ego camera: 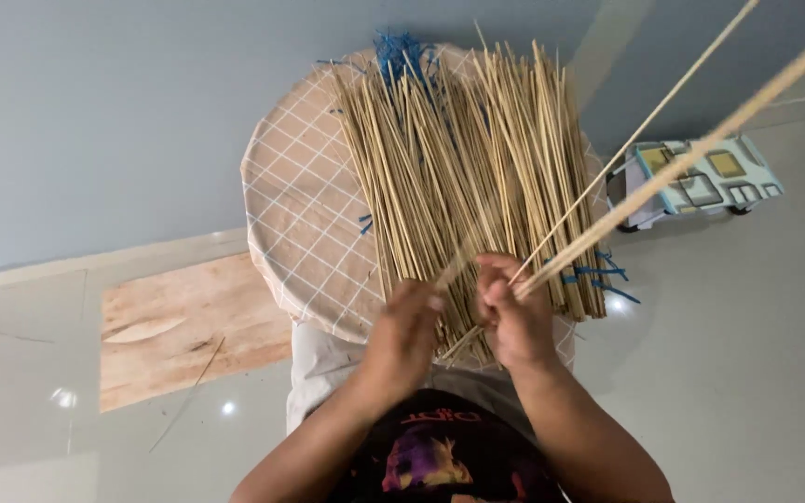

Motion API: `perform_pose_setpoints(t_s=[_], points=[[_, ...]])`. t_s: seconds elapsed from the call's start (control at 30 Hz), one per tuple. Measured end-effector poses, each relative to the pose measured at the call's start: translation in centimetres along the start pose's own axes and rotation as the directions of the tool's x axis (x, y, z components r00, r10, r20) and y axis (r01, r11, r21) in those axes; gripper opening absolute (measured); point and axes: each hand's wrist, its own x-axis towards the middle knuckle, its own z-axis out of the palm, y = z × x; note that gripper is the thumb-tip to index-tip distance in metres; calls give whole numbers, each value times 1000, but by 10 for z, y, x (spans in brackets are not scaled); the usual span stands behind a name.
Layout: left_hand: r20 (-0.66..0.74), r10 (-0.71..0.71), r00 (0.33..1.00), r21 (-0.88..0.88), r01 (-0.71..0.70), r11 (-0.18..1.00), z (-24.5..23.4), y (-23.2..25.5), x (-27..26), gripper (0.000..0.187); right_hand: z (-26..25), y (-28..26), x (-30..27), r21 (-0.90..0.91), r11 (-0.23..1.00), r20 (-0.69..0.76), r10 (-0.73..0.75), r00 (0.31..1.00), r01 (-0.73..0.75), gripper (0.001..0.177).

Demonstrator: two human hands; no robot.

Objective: Gathering thin bamboo sticks into small groups and securing them with blue plastic ties.

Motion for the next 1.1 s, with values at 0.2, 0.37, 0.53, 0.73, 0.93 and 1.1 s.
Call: perform_pose_setpoints(t_s=[0.2,0.37,0.53,0.73,0.93,1.1], points=[[152,413,898,203,-437,876,0,-6,-2,51,34,-55,12,-113,989,-141,-107,984,91,58],[2,53,999,494,-47,868,-47,-17,28,34,-3,-129,43,-130,962,20,-239,971,240,39],[-93,-124,988,742,152,653,-54,-74,41,45,-23,-40,42,-383,924,-182,-96,979,19,36],[-31,-416,909,692,320,647,-47,-88,64,46,-11,13,39,-628,778,-61,-68,996,14,47],[-46,-514,857,427,482,765,-64,-92,67,37,-27,-2,43,-509,860,-57,-75,996,36,45],[-32,-537,843,340,514,787,-76,-91,64,27,-22,-22,28,-393,913,-83,-156,984,111,47]])
